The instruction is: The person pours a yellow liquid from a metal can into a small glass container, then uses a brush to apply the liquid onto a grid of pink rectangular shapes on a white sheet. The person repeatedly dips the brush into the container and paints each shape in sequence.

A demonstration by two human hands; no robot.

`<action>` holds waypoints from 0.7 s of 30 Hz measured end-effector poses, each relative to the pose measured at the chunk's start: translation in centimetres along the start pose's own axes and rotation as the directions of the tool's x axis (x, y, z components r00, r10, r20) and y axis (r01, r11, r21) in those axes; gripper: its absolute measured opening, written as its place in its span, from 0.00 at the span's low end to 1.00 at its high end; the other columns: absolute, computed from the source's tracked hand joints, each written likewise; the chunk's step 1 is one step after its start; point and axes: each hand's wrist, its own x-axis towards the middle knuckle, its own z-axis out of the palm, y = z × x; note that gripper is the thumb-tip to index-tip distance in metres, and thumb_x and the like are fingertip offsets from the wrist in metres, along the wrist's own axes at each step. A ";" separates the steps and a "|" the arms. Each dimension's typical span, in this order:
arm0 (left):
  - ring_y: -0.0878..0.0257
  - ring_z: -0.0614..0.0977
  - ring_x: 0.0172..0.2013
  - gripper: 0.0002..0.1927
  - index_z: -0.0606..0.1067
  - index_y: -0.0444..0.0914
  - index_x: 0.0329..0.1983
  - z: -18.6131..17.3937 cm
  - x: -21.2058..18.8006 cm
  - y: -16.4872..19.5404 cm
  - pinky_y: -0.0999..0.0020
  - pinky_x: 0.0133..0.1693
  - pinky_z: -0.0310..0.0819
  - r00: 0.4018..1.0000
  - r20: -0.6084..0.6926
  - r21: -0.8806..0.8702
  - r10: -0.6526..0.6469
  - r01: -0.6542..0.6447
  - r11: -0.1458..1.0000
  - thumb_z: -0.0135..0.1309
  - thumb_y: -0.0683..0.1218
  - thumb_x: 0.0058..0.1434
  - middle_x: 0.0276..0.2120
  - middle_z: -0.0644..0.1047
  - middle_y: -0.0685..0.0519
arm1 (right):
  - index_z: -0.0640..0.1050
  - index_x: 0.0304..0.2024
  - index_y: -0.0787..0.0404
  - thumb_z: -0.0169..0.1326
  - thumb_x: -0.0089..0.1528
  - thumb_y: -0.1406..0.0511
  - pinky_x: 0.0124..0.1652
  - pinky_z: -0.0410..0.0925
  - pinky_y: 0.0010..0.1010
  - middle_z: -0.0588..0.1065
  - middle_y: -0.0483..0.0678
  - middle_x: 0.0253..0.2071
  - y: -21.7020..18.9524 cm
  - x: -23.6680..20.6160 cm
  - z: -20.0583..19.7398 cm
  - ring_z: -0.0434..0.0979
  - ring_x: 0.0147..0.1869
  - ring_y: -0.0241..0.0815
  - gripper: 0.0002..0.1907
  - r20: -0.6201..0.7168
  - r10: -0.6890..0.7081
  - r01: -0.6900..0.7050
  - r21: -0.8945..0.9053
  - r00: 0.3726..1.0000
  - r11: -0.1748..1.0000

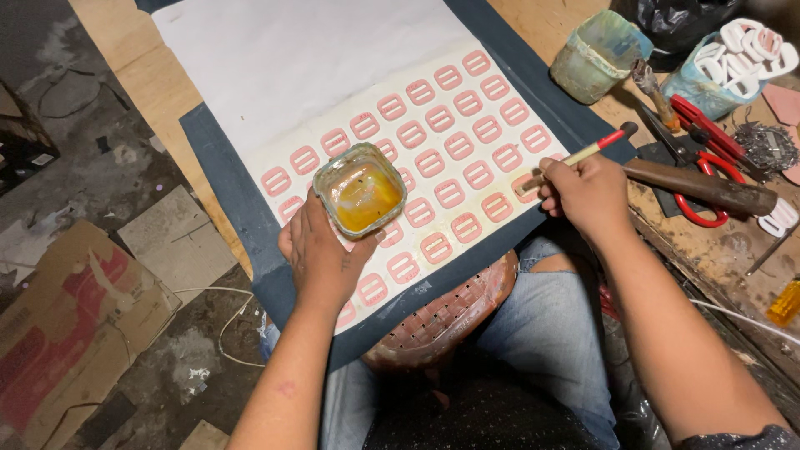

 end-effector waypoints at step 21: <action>0.49 0.66 0.63 0.58 0.53 0.30 0.73 0.2 -0.3 -0.3 0.50 0.64 0.44 1.000 -0.019 -0.014 0.023 -0.023 1.000 0.71 0.56 0.46 0.58 0.70 0.40 | 0.76 0.35 0.70 0.57 0.68 0.62 0.24 0.69 0.28 0.76 0.50 0.27 -0.2 1.2 -1.1 0.75 0.24 0.37 0.15 -0.028 0.025 -0.024 0.050 0.999 0.998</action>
